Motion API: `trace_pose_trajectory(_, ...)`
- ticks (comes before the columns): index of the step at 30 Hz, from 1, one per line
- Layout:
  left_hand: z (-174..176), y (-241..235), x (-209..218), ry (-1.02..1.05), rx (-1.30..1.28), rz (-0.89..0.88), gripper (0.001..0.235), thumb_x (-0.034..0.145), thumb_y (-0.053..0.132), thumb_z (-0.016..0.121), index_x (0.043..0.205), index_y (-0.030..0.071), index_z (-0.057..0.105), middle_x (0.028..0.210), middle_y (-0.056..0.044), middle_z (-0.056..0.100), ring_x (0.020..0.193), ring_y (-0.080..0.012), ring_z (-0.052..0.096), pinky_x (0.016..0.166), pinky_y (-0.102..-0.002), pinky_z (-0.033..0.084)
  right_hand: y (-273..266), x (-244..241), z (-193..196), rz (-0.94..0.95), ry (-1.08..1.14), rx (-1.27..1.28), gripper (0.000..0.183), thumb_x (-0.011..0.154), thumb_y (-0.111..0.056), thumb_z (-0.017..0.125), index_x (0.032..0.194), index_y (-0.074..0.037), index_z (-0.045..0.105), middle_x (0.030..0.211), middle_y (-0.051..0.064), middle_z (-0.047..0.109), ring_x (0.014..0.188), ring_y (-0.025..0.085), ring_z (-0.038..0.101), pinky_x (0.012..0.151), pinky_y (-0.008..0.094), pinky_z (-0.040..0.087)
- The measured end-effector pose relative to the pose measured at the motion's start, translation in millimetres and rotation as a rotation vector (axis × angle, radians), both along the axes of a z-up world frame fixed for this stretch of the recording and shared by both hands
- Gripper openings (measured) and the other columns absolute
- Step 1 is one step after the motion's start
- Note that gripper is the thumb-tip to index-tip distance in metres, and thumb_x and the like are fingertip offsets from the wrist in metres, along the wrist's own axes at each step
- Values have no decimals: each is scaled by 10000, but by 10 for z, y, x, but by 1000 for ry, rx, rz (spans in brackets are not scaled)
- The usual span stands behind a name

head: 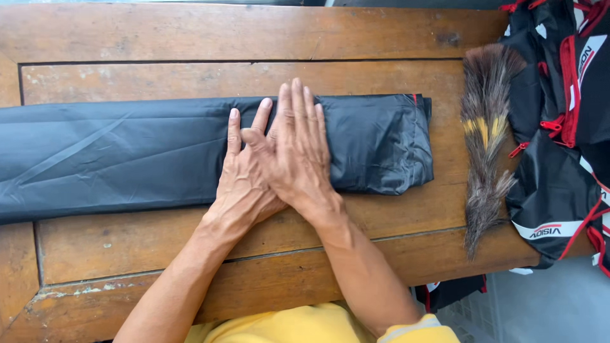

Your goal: The person uses a feather duster to clean the surface of a large black fabric item on a wooden table. They then fold the item into a compact rectangular shape.

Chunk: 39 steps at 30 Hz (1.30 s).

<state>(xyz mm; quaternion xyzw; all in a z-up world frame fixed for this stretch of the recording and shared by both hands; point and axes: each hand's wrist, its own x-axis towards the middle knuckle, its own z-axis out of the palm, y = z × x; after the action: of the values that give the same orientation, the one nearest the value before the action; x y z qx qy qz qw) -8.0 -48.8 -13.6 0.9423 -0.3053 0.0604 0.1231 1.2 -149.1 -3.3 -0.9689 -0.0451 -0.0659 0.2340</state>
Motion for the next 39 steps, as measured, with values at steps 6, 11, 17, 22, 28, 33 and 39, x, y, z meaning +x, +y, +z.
trace_pose_trajectory(6, 42, 61, -2, -110, -15, -17, 1012, 830, 783, 433, 1465, -2, 391, 1540, -195, 298, 1428, -374, 229, 1114, -639, 116, -671, -46, -131, -48, -147, -284, 749, 989, -567, 237, 1469, 5, 290, 1538, 185, 271, 1450, 316, 265, 1194, 494, 195)
trace_pose_trajectory(11, 106, 52, 12, -57, -56, -56, 1061, 787, 825, 434, 1482, 26, 351, 1551, -164, 273, 1436, -350, 214, 1138, -599, 107, -1227, -76, -138, -222, 18, -281, 743, 1000, -549, 256, 1498, -1, 199, 1562, 200, 190, 1449, 356, 209, 1162, 512, 133)
trace_pose_trajectory(17, 138, 237, -62, -86, 3, 13, 1096, 766, 866, 413, 1479, 33, 380, 1542, -210, 268, 1440, -329, 221, 1168, -507, 120, -1579, -85, -136, -199, 30, -270, 745, 1001, -538, 261, 1488, 25, 228, 1550, 222, 214, 1432, 369, 202, 1135, 554, 115)
trace_pose_trajectory(22, 119, 202, -57, -58, 21, 12, 1213, 663, 884, 470, 1501, 18, 326, 1563, -222, 213, 1456, -351, 151, 1146, -595, 51, -1358, -76, 58, -199, -4, -287, 730, 1012, -505, 291, 1466, 65, 259, 1527, 266, 245, 1425, 385, 184, 1114, 596, 55)
trace_pose_trajectory(28, 20, 166, -79, -49, 58, 41, 954, 780, 655, 404, 1494, 29, 314, 1562, -210, 231, 1451, -363, 174, 1138, -625, 60, -242, -201, 96, 28, -155, -6, 741, 997, -524, 253, 1492, 24, 209, 1570, 225, 169, 1490, 373, 132, 1223, 552, 73)
trace_pose_trajectory(33, 10, 177, -45, -11, 53, 50, 741, 877, 445, 381, 1502, 61, 279, 1569, -180, 230, 1455, -350, 162, 1142, -625, 47, 176, -163, -29, 155, -26, -86, 887, 905, -664, 195, 1507, -14, 152, 1593, 167, 135, 1507, 317, 131, 1241, 461, 118)
trace_pose_trajectory(39, 65, 189, -43, -42, 14, 14, 1156, 722, 872, 443, 1493, 15, 356, 1562, -204, 229, 1451, -344, 167, 1141, -601, 73, -687, -135, -54, 1, -75, -312, 800, 976, -597, 224, 1493, 13, 191, 1560, 219, 184, 1471, 362, 190, 1214, 487, 145)
